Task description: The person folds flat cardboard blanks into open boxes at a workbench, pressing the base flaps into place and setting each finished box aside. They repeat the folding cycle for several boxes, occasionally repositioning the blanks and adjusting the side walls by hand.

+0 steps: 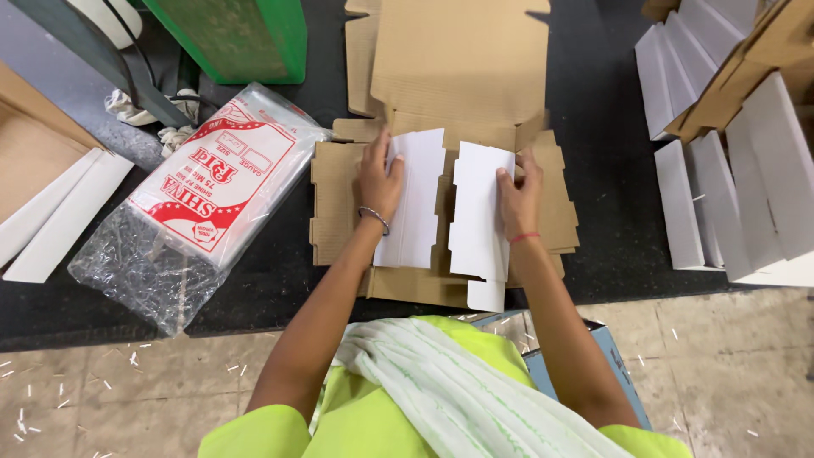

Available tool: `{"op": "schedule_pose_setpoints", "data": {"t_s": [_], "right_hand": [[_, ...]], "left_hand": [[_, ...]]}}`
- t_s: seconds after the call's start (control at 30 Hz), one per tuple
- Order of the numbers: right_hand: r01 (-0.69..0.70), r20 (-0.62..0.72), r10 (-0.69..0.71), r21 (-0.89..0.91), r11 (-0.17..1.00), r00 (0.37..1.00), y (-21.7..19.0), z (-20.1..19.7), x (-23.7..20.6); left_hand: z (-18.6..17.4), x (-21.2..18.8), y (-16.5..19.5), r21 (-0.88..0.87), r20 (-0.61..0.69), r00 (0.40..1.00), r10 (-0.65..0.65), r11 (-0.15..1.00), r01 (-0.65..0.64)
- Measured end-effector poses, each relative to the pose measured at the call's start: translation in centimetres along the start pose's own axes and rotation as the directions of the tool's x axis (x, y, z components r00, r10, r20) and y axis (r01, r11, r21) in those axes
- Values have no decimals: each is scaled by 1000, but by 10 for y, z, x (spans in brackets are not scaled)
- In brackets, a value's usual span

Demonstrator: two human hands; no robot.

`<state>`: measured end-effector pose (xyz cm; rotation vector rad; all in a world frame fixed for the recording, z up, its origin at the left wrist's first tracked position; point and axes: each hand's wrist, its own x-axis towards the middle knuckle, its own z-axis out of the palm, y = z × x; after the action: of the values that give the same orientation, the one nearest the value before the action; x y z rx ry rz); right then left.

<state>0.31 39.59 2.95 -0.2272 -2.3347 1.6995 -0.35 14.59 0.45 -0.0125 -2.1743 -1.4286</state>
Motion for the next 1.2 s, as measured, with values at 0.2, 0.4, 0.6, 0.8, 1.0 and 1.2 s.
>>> {"op": "schedule_pose_setpoints", "data": {"t_s": [0.2,0.4,0.6,0.8,1.0,1.2], "right_hand": [[283,135,-266,-688,669,955,16,8,-1],[505,299,-437,-705,498,848,-4,17,1],[512,294,-424,-587,628,857,-30,14,19],[-53,189,107,-271,961,976,-64,-12,40],[355,401,-248,-217,909,882,-71,-34,39],[96,263,-153,219,971,953,-32,-76,-24]], "left_hand": [[-5,-3,15,562,288,957,-41,816,-134],[-10,16,30,563,396,903,165,733,-381],[-5,38,48,376,421,889,182,857,-353],[-12,81,31,220,261,965,-5,974,-55],[-23,103,21,-500,532,788,-309,637,587],[-89,49,17,-403,283,932,-228,853,331]]}}
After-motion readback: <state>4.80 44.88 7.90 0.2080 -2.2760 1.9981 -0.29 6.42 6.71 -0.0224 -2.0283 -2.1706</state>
